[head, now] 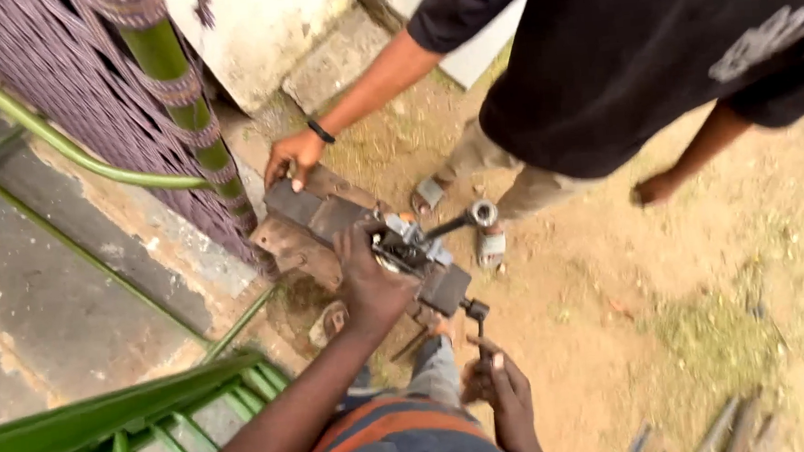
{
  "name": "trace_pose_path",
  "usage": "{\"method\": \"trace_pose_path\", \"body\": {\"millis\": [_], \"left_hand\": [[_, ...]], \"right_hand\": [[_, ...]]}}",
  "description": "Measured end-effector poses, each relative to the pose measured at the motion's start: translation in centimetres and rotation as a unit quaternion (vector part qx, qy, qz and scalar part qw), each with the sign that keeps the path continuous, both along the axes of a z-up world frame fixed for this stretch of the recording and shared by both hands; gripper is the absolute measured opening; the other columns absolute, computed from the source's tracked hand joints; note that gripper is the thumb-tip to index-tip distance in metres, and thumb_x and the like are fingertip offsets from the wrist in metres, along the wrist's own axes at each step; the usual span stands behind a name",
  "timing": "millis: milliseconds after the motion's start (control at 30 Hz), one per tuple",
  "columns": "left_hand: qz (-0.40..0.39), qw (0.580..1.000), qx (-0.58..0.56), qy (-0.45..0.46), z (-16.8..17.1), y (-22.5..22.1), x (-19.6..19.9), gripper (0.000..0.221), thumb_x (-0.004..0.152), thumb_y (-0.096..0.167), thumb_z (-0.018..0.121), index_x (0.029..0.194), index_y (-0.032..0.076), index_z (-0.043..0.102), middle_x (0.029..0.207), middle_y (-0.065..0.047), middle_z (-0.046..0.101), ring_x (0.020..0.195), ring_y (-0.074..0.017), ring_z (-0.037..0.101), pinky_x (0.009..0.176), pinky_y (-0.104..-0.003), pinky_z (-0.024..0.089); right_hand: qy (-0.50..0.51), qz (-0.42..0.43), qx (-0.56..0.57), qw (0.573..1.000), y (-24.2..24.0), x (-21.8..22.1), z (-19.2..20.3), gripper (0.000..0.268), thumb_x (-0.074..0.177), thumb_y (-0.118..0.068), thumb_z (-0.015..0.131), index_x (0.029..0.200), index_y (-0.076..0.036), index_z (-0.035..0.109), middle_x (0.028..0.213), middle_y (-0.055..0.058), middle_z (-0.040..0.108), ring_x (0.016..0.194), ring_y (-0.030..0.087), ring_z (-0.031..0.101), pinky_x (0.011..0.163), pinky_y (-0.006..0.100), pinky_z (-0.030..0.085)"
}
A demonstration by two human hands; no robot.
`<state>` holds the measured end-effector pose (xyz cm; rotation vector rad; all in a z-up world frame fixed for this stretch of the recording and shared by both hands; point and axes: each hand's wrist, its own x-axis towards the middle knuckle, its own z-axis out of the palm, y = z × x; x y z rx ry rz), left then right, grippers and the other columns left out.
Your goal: The person clamps a small metal motorcycle component in a bench vise and uses wrenches to loosen, tighten, and reposition bolts on it, turning the part as they work on different fasteners.
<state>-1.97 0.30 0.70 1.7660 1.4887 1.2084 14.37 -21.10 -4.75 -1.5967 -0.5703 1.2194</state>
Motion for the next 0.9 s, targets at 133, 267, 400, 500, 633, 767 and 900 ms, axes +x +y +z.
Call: {"method": "trace_pose_path", "body": {"millis": [133, 267, 400, 500, 633, 767, 900], "left_hand": [[-0.032, 0.998, 0.052, 0.010, -0.2, 0.4, -0.8, 0.074, 0.053, 0.018, 0.093, 0.114, 0.005, 0.053, 0.108, -0.017, 0.054, 0.111, -0.0385, 0.051, 0.099, -0.050, 0.044], [-0.032, 0.999, 0.000, -0.008, 0.8, -0.2, -1.0, 0.077, 0.053, 0.027, 0.096, 0.113, 0.004, 0.053, 0.109, -0.016, 0.056, 0.111, -0.0395, 0.053, 0.098, -0.050, 0.045], [-0.037, 0.999, 0.026, -0.019, -0.7, 0.1, -1.1, 0.069, 0.062, 0.026, 0.090, 0.117, 0.003, 0.055, 0.113, -0.018, 0.057, 0.113, -0.0397, 0.054, 0.100, -0.051, 0.046], [-0.030, 0.998, 0.050, 0.004, -1.3, 0.8, -1.4, 0.068, 0.065, 0.021, 0.086, 0.122, 0.001, 0.054, 0.117, -0.020, 0.057, 0.117, -0.0413, 0.054, 0.105, -0.053, 0.043], [-0.107, 0.994, 0.031, -0.013, -0.1, 1.0, -3.0, 0.080, 0.067, 0.026, 0.089, 0.130, 0.000, 0.048, 0.126, -0.022, 0.054, 0.126, -0.0427, 0.053, 0.111, -0.052, 0.043], [-0.137, 0.982, -0.077, -0.104, -0.2, 1.4, -5.9, 0.111, 0.064, 0.044, 0.093, 0.142, -0.003, 0.030, 0.135, -0.026, 0.044, 0.135, -0.0420, 0.048, 0.115, -0.050, 0.040], [-0.142, 0.972, -0.159, -0.096, -0.2, 1.8, -7.3, 0.123, 0.058, 0.055, 0.092, 0.152, 0.007, 0.029, 0.152, -0.020, 0.045, 0.142, -0.0373, 0.048, 0.117, -0.048, 0.040]], "right_hand": [[-0.328, 0.026, -0.162, 0.930, 3.8, 2.4, 1.3, 0.054, 0.103, -0.033, 0.067, 0.154, -0.013, 0.062, 0.083, 0.022, 0.061, 0.068, 0.030, 0.051, 0.063, 0.047, 0.038], [-0.382, 0.116, 0.241, 0.885, 12.0, 0.5, 10.9, 0.074, 0.092, -0.042, 0.071, 0.150, 0.000, 0.050, 0.146, 0.021, 0.058, 0.135, 0.030, 0.056, 0.113, 0.041, 0.044], [-0.219, 0.241, 0.322, 0.889, 18.1, -3.5, 10.5, 0.087, 0.082, -0.035, 0.086, 0.147, 0.006, 0.045, 0.141, 0.022, 0.058, 0.132, 0.032, 0.053, 0.112, 0.041, 0.042], [-0.091, 0.241, 0.280, 0.925, 19.9, -4.2, 8.0, 0.061, 0.092, -0.029, 0.081, 0.138, 0.003, 0.058, 0.128, 0.013, 0.069, 0.120, 0.024, 0.064, 0.106, 0.036, 0.051], [-0.039, 0.213, 0.335, 0.917, 20.8, -4.3, 9.7, 0.034, 0.104, -0.025, 0.071, 0.123, 0.003, 0.066, 0.121, 0.012, 0.074, 0.125, 0.023, 0.068, 0.112, 0.039, 0.053], [-0.016, 0.179, 0.329, 0.927, 21.8, -3.1, 8.6, 0.031, 0.103, -0.023, 0.071, 0.119, 0.003, 0.064, 0.112, 0.012, 0.074, 0.109, 0.022, 0.071, 0.101, 0.040, 0.059], [-0.061, 0.259, 0.307, 0.914, 23.2, -3.3, 10.2, 0.031, 0.099, -0.019, 0.073, 0.117, 0.006, 0.066, 0.109, 0.012, 0.072, 0.104, 0.021, 0.072, 0.095, 0.037, 0.059]]}}
